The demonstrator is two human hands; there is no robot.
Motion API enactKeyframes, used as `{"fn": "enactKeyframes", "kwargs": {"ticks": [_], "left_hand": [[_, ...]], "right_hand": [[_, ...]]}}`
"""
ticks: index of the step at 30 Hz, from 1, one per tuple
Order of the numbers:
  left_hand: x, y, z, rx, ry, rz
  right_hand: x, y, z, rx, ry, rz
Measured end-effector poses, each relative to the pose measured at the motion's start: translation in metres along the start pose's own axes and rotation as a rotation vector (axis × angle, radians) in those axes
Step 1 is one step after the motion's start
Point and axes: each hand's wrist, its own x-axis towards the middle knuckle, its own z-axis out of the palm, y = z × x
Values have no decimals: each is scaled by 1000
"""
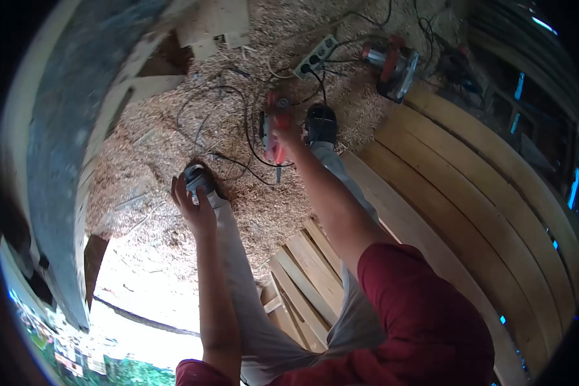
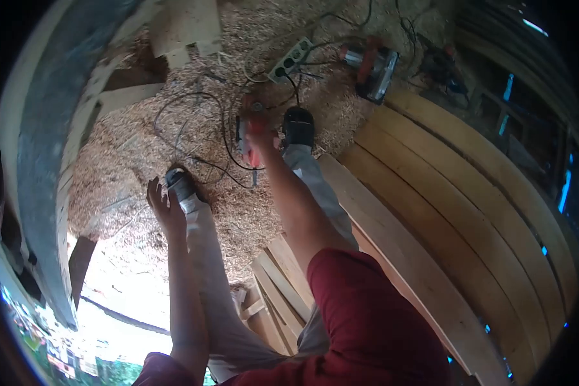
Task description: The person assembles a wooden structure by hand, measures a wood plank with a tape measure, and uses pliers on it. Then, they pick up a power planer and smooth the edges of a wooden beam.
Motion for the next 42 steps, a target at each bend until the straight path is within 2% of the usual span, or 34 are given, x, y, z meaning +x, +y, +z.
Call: {"fn": "enactKeyframes", "kwargs": {"ticks": [1,2,4,6,8,9,11,12,14,18,21,24,25,28,30,32,36,39,42], "left_hand": [[-10,7,-11,-147,60,-110],[-23,12,-22,-165,72,-152],[-55,19,-44,-217,112,-227],[-90,30,-66,-218,154,-212],[-117,51,-96,-219,215,-206],[-131,62,-113,-218,252,-215],[-149,80,-147,-231,344,-250],[-156,90,-164,-249,401,-278],[-162,92,-194,-278,505,-313],[-162,81,-251,-255,639,-353],[-156,56,-286,-247,712,-383],[-135,40,-333,-58,743,-274],[-123,35,-351,-109,741,-237],[-76,29,-409,-40,714,-60],[-39,22,-443,120,679,56],[-4,21,-474,147,614,174],[53,14,-484,155,498,414],[76,12,-463,114,404,501],[77,32,-466,135,419,403]], "right_hand": [[-17,-25,-16,73,-108,62],[-35,-47,-31,139,-219,125],[-75,-72,-46,153,-245,149],[-122,-93,-59,103,-209,116],[-203,-131,-72,201,-184,-60],[-234,-146,-85,84,-211,-213],[-295,-177,-109,134,-342,-374],[-327,-203,-118,-16,-329,-554],[-396,-263,-117,-137,-338,-706],[-494,-354,-95,-116,-520,-610],[-516,-391,-76,-247,-631,-630],[-536,-414,-28,-452,-623,-744],[-542,-423,-9,-512,-641,-768],[-562,-454,66,-652,-779,-747],[-578,-461,115,-718,-765,-712],[-582,-461,145,-723,-714,-688],[-566,-451,170,-533,-588,-614],[-558,-467,182,-436,-546,-570],[-548,-491,196,-385,-502,-531]]}}
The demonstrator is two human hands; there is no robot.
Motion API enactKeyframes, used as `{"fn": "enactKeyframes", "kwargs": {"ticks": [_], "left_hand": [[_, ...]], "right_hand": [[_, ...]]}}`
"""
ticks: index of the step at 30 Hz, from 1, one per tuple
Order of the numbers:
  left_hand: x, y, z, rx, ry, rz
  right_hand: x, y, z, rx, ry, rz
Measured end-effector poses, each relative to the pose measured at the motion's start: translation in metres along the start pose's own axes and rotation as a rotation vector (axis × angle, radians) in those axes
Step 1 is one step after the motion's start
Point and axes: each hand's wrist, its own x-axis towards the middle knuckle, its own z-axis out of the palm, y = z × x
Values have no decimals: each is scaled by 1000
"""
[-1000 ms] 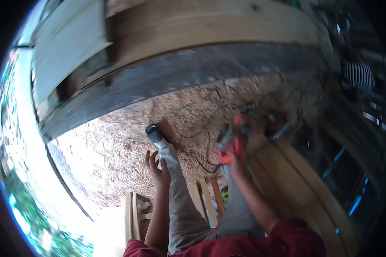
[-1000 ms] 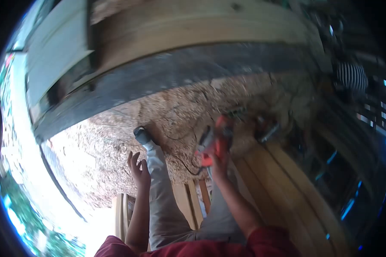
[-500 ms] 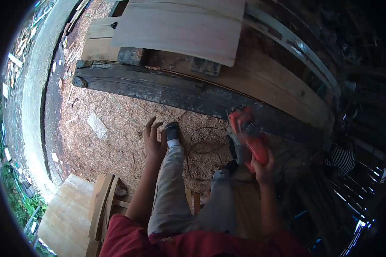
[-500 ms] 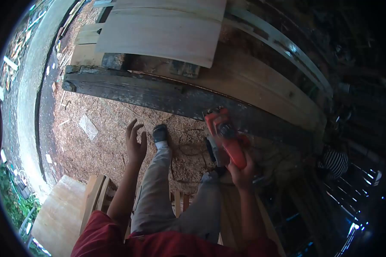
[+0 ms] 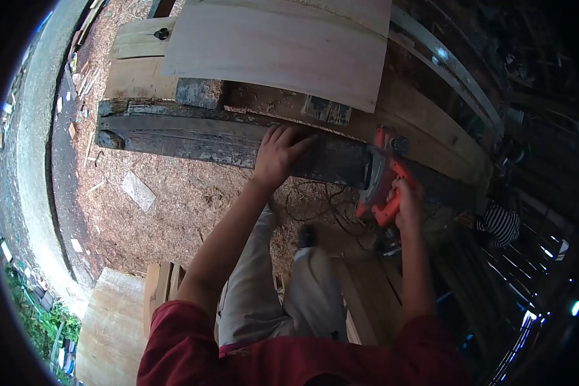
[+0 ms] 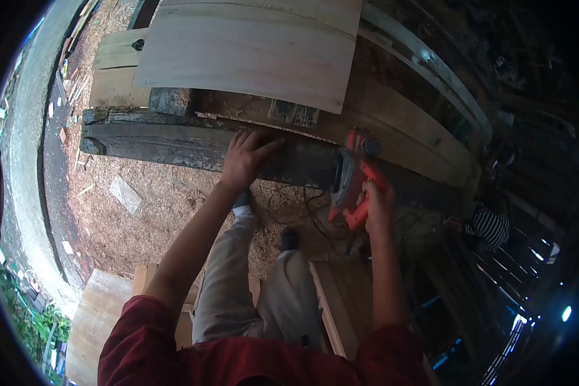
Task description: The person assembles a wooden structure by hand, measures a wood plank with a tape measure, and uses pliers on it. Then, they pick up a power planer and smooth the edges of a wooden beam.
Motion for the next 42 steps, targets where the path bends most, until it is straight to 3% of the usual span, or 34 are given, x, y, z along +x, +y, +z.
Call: {"fn": "enactKeyframes", "kwargs": {"ticks": [6,15,19,22,25,28,31,35,40,42], "left_hand": [[-10,-17,24,75,-105,-23],[-10,-19,27,87,-105,-20],[3,-5,3,-102,-80,-86],[1,-1,-7,-360,84,-222],[3,10,-35,-229,325,-368],[18,0,-58,-178,660,-495],[27,-29,-76,-161,956,-670],[41,-94,-78,-275,1100,-802],[66,-130,-72,-336,1219,-788],[58,-136,-67,-144,1171,-815]], "right_hand": [[45,-18,0,-10,0,0],[70,-18,6,13,-7,6],[70,-16,-1,62,-38,13],[69,-17,-5,21,-60,46],[81,3,-20,-196,-68,-29],[49,-47,14,-758,475,-693],[27,-68,53,-294,164,-750],[40,-22,127,-188,98,-672],[68,9,201,26,280,-618],[74,17,215,37,381,-603]]}}
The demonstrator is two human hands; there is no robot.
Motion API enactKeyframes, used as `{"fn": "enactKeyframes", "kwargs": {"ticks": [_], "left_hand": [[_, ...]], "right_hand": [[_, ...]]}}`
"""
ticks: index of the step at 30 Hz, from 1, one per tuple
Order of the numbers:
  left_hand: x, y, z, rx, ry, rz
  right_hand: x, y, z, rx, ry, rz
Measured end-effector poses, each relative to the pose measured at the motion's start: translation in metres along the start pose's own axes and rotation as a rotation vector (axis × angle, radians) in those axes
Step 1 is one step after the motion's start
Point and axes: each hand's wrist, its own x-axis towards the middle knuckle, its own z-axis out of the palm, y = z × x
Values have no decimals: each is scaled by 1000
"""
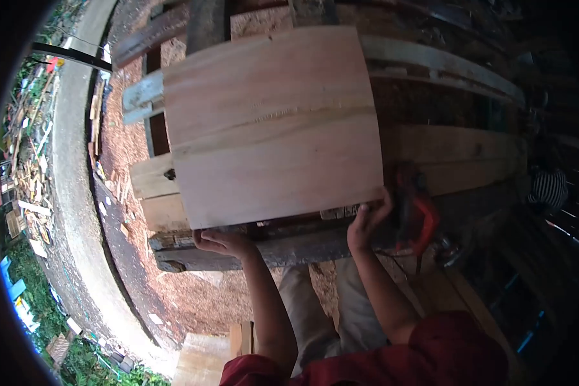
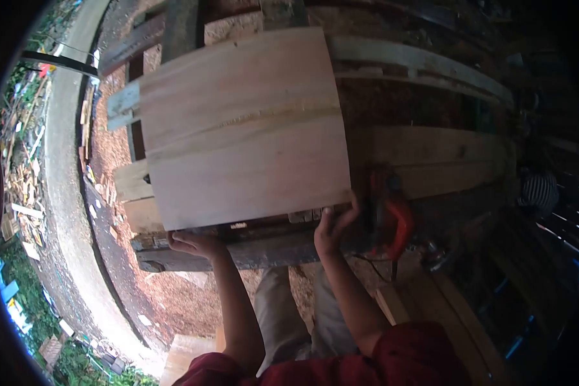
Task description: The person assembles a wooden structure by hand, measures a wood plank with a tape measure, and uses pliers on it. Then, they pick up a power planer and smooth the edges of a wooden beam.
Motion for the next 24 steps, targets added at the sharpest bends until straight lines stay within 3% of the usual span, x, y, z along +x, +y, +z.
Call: {"fn": "enactKeyframes", "kwargs": {"ticks": [2,5,12,15,18,20,21,24], "left_hand": [[0,9,2,-69,30,-6],[1,15,3,91,-52,161],[4,27,8,250,-159,177],[-1,37,18,157,-139,89],[2,24,14,198,-195,137],[12,-6,-10,498,-246,383],[9,1,-5,500,-229,357],[16,-4,-7,633,-254,566]], "right_hand": [[2,0,27,46,121,-59],[7,10,42,20,238,-74],[18,-3,52,69,404,165],[21,-5,61,141,466,177],[21,-1,58,63,447,155],[19,-2,57,-12,438,155],[20,-2,58,-43,430,152],[17,2,54,-103,388,145]]}}
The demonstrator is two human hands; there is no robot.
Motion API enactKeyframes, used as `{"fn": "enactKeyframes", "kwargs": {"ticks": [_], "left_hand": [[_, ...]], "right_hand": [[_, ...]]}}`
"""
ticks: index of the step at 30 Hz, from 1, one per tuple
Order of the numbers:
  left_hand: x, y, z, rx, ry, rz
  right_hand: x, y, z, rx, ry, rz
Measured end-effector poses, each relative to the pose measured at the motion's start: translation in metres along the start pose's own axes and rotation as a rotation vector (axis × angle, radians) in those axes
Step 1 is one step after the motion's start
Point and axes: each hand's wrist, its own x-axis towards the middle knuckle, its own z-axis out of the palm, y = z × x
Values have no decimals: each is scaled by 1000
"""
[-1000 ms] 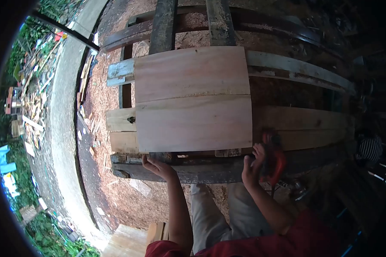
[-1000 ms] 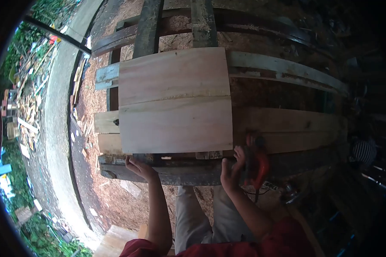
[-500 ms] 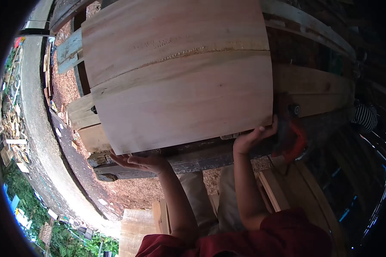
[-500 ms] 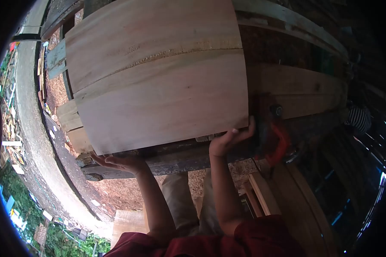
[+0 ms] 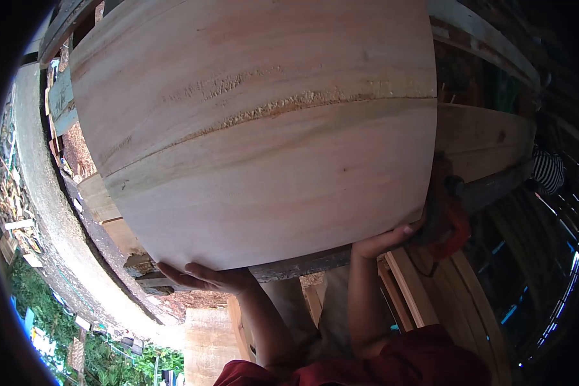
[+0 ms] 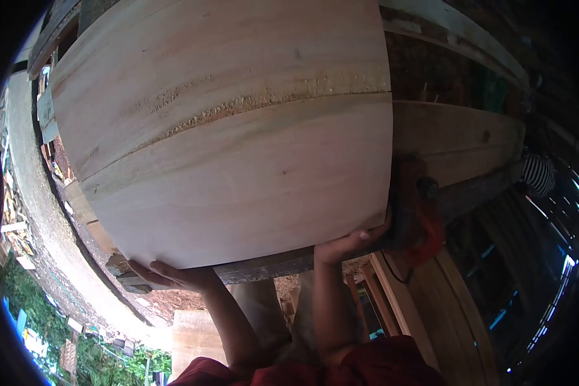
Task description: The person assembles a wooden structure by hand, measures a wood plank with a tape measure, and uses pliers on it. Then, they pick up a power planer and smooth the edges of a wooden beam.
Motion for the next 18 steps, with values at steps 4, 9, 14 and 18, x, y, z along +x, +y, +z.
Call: {"fn": "enactKeyframes", "kwargs": {"ticks": [4,9,14,18], "left_hand": [[4,11,1,-59,18,11],[12,14,3,-5,2,60],[16,4,3,146,36,425],[19,4,3,157,32,431]], "right_hand": [[0,2,1,-24,12,-27],[-1,4,-1,-11,-12,-42],[2,-5,0,-50,-34,-33],[1,-4,1,-8,-24,-11]]}}
